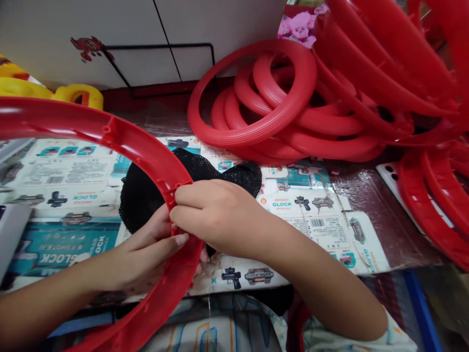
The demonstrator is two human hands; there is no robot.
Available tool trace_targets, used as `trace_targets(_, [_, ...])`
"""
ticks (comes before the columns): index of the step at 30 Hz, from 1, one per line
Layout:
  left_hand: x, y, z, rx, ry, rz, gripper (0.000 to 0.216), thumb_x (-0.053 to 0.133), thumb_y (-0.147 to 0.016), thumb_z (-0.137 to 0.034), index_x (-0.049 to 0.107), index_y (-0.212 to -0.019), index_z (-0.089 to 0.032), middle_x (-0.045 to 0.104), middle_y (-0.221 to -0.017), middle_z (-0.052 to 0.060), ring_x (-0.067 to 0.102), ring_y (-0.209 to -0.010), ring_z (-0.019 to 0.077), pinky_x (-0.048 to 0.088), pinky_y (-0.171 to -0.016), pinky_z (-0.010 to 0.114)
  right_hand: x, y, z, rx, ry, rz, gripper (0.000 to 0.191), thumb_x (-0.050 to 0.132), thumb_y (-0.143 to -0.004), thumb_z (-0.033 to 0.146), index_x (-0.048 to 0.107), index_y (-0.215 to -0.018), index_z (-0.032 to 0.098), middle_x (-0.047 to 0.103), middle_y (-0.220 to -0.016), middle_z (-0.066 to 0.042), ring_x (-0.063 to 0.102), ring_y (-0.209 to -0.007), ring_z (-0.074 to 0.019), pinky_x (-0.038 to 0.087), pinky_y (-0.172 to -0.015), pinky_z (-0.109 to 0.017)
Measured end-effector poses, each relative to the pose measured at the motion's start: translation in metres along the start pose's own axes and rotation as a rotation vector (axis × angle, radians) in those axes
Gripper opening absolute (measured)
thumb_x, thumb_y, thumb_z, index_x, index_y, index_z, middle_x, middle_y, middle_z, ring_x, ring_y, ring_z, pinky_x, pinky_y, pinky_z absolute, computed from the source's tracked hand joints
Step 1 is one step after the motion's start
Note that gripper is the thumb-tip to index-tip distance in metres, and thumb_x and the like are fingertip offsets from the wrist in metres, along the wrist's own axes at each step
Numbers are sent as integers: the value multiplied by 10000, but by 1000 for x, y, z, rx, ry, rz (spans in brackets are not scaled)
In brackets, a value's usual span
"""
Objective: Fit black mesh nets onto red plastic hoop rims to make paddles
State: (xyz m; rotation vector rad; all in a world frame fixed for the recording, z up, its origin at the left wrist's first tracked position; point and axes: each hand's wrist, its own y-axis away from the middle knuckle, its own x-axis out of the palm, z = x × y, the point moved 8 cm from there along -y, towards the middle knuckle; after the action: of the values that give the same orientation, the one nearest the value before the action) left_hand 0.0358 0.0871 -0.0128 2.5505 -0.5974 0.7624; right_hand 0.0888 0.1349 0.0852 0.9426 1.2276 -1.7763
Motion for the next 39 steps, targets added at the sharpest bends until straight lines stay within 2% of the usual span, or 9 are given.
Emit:
trace_targets(3, [0, 1, -3, -24, -75, 12, 254, 489, -969, -370, 357, -1171, -292, 682, -871, 10, 678, -736, 164, 579, -679, 318, 1, -1, 1, -5, 49, -5, 308, 409, -972, 137, 677, -820, 139, 611, -773, -22, 503, -703, -129, 407, -652, -267])
trace_targets(8, [-2, 2, 0, -103, -15, -34, 345, 539, -928, -438, 349, -1184, -305, 682, -806, 7, 688, -710, 193, 578, -639, 327, -1, 0, 0, -3, 13, -39, 307, 396, -977, 149, 673, -844, 139, 641, -804, -47, 549, -754, -148, 447, -685, -282])
trace_targets(18, [-5, 5, 8, -149, -86, -5, 237, 529, -938, -321, 429, -1151, -289, 682, -901, 18, 677, -795, 171, 567, -693, 286, 5, 1, -2, 56, -52, 189, 235, 488, -922, 124, 681, -790, 141, 636, -783, -44, 544, -734, -154, 451, -681, -287])
trace_targets(21, [-3, 8, 13, -225, -36, -2, 299, 562, -917, -343, 457, -1195, -308, 674, -887, 8, 676, -753, 175, 548, -626, 262, 8, -1, -4, 117, -174, 272, 208, 538, -887, 96, 690, -748, 126, 600, -743, -28, 529, -696, -128, 433, -639, -259])
trace_targets(26, [-4, 8, 5, -149, -208, -21, 345, 532, -937, -381, 479, -1270, -312, 650, -772, -10, 649, -796, 189, 539, -704, 282, 12, -2, -12, 342, -314, 293, 263, 616, -769, 54, 555, -534, 156, 528, -619, 25, 445, -563, -77, 339, -508, -224])
trace_targets(30, [-9, 6, 2, -100, -393, -53, 373, 473, -959, -403, 447, -1313, -291, 668, -997, 41, 623, -960, 214, 536, -753, 292, 18, 4, -17, 432, -258, 291, 309, 643, -731, 72, 495, -484, 185, 553, -578, 10, 436, -505, -82, 312, -456, -252])
trace_targets(34, [-12, 3, -3, -25, -597, -84, 289, 436, -974, -377, 503, -1206, -219, 631, -1100, 61, 594, -1002, 200, 506, -911, 330, 30, 10, -17, 431, -234, 371, 309, 679, -748, 139, 491, -512, 208, 566, -575, 13, 452, -497, -97, 337, -480, -285])
trace_targets(37, [-14, 3, 1, -36, -544, -85, 326, 433, -985, -368, 442, -1285, -243, 615, -1174, 60, 586, -1069, 196, 499, -945, 339, 36, 10, -17, 395, -179, 397, 331, 682, -733, 106, 466, -506, 211, 530, -562, 21, 407, -470, -90, 310, -484, -298])
trace_targets(39, [-13, 4, 9, -109, -394, -60, 397, 424, -990, -372, 364, -1367, -264, 640, -1132, 70, 625, -1017, 202, 545, -863, 342, 36, 7, -18, 368, -159, 385, 400, 720, -683, 90, 411, -460, 213, 486, -518, 22, 377, -454, -93, 264, -457, -309])
